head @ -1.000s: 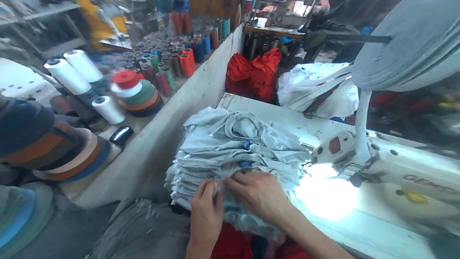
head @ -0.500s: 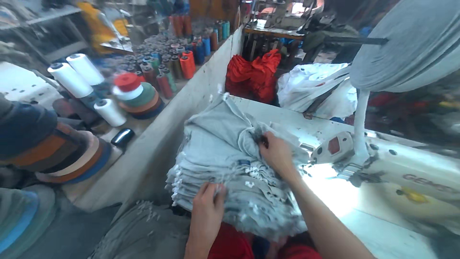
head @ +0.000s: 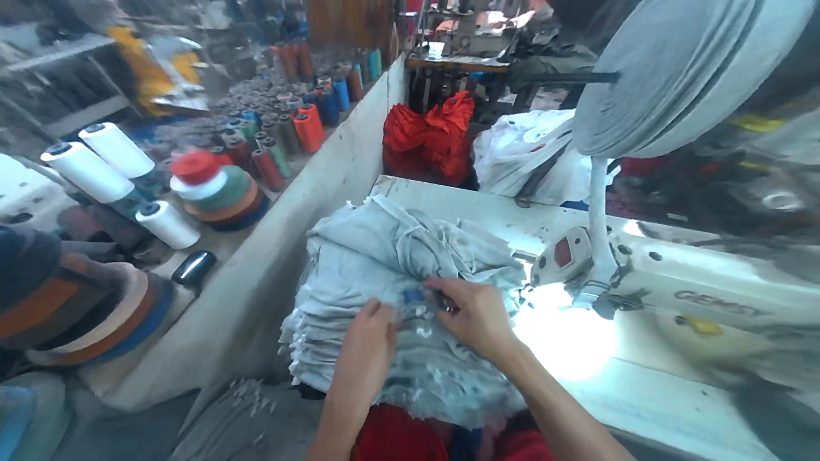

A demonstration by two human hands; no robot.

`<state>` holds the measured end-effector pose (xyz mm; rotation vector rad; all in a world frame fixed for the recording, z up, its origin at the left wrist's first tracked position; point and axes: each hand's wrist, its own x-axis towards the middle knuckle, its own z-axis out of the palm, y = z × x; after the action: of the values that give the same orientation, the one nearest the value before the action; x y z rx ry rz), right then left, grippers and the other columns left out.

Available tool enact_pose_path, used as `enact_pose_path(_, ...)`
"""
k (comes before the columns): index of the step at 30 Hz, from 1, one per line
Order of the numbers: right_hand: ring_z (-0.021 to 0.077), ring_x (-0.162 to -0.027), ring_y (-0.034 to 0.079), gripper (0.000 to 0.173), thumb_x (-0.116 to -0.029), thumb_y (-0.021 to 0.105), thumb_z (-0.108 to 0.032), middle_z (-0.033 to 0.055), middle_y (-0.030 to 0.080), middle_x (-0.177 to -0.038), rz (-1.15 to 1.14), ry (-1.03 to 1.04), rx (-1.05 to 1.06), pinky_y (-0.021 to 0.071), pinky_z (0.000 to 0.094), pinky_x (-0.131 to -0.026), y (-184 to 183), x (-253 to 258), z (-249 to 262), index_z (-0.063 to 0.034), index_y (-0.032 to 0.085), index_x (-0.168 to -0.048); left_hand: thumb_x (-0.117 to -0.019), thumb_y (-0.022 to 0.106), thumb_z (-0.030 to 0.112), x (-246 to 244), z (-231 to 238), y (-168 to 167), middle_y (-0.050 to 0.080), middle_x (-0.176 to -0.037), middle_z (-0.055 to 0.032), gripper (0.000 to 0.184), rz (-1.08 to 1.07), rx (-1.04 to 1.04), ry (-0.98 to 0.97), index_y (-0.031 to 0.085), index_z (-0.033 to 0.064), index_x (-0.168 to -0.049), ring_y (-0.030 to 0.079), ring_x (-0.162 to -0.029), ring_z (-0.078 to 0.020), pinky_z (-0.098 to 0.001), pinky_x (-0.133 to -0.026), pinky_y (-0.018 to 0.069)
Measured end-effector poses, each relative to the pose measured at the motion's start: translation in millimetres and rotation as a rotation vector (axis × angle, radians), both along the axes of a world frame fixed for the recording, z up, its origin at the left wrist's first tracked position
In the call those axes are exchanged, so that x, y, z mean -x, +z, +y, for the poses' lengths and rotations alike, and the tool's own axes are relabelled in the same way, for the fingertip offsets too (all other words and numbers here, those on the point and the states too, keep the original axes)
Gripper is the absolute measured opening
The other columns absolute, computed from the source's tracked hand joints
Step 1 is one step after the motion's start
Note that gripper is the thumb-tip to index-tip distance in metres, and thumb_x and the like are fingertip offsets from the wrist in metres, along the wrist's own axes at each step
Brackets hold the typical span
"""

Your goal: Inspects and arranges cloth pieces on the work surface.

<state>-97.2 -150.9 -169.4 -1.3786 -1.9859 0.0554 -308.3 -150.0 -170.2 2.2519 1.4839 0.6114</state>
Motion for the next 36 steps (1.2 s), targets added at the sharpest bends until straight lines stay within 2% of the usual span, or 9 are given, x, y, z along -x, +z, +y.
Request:
enact_pose_path(3,0.0211,-0.076,0.072,0.036,-0.0807,0.071,-0.008,0.0044,0.077,-0.097,0.046,0.09,0.104,0.0598,0.047,-0.065,10,8,-8,-0.0134,0.077,-0.115,-0.0985,0.064,0.017,-1,-21,-21,0.071,-0.103,-0.0139,0.017,-0.106,-0.156,0.087,0.075,0.0039,-0.101,0.072,-0.088,-0.026,-0.0426,-0.079,0.0615)
enact_pose_path(7,0.0267,-0.088,0.074,0.034,-0.0855,0.071,-0.013,0.0064,0.076,-0.105,-0.092,0.157,0.286,0.0588,0.0542,-0.071,18,20,6,-0.0158,0.075,-0.119,-0.0971,0.064,0.016,-2,-37,-44,0.072,-0.107,-0.0121,0.016,-0.233,-0.216,0.171,0.076,0.0058,-0.104,0.072,-0.094,-0.0211,-0.0365,-0.083,0.0616)
enact_pose_path(15,0.0278,-0.103,0.071,0.037,-0.0914,0.069,-0.022,0.0063,0.073,-0.118,-0.148,0.159,0.573,0.0563,0.0578,-0.085,21,26,6,-0.0185,0.072,-0.129,-0.0978,0.064,0.018,1,-36,-44,0.072,-0.104,-0.0079,0.016,-0.303,-0.187,0.177,0.075,0.0075,-0.102,0.071,-0.091,-0.0136,-0.0289,-0.083,0.0603)
enact_pose_path(23,0.0292,-0.102,0.071,0.031,-0.0953,0.068,-0.035,0.0074,0.073,-0.112,-0.199,0.116,0.503,0.0564,0.0573,-0.082,24,71,29,-0.0174,0.073,-0.12,-0.0939,0.068,0.013,-2,-36,-49,0.073,-0.107,-0.0107,0.013,-0.336,-0.249,0.185,0.076,0.0044,-0.099,0.073,-0.095,-0.0149,-0.0296,-0.085,0.0613)
enact_pose_path(25,0.027,-0.103,0.071,0.029,-0.0935,0.066,-0.024,0.0067,0.074,-0.113,-0.119,0.172,0.523,0.0564,0.0557,-0.085,16,71,37,-0.0166,0.074,-0.12,-0.0939,0.068,0.014,-2,-37,-48,0.073,-0.106,-0.0115,0.014,-0.33,-0.231,0.196,0.076,0.0042,-0.099,0.072,-0.093,-0.0165,-0.0314,-0.083,0.0613)
enact_pose_path(28,0.0105,-0.071,0.063,0.026,-0.1002,0.064,-0.03,0.003,0.07,-0.084,0.288,0.26,0.377,0.0549,0.0309,-0.067,11,49,30,-0.0078,0.075,-0.108,-0.097,0.065,0.018,2,-34,-43,0.072,-0.103,-0.0061,0.015,-0.366,-0.121,0.197,0.075,0.0082,-0.102,0.07,-0.088,-0.0126,-0.0306,-0.081,0.0603)
enact_pose_path(31,0.001,-0.062,0.055,0.028,-0.1014,0.064,-0.032,-0.0013,0.064,-0.076,0.477,0.269,0.349,0.0474,0.0186,-0.058,9,30,1,-0.0056,0.073,-0.102,-0.0992,0.063,0.023,9,-30,-36,0.071,-0.098,-0.0046,0.02,-0.412,0.025,0.181,0.075,0.0085,-0.104,0.068,-0.083,-0.0119,-0.0316,-0.078,0.0587)
enact_pose_path(34,0.0072,-0.076,0.067,0.021,-0.0934,0.069,-0.02,0.0029,0.074,-0.093,0.347,0.208,0.289,0.0586,0.0267,-0.07,-11,30,-29,-0.0069,0.076,-0.109,-0.1018,0.06,0.026,16,-21,-25,0.071,-0.096,-0.0035,0.023,-0.437,0.226,0.151,0.072,0.0088,-0.111,0.067,-0.081,-0.0117,-0.0336,-0.076,0.058)
enact_pose_path(36,0.0123,-0.075,0.07,0.025,-0.0825,0.071,-0.014,0.003,0.074,-0.092,0.217,0.159,0.136,0.0609,0.034,-0.066,-29,38,-39,-0.0101,0.077,-0.106,-0.1039,0.057,0.026,20,-15,-17,0.07,-0.097,-0.0028,0.024,-0.435,0.351,0.12,0.07,0.0093,-0.114,0.067,-0.08,-0.0097,-0.0315,-0.075,0.0588)
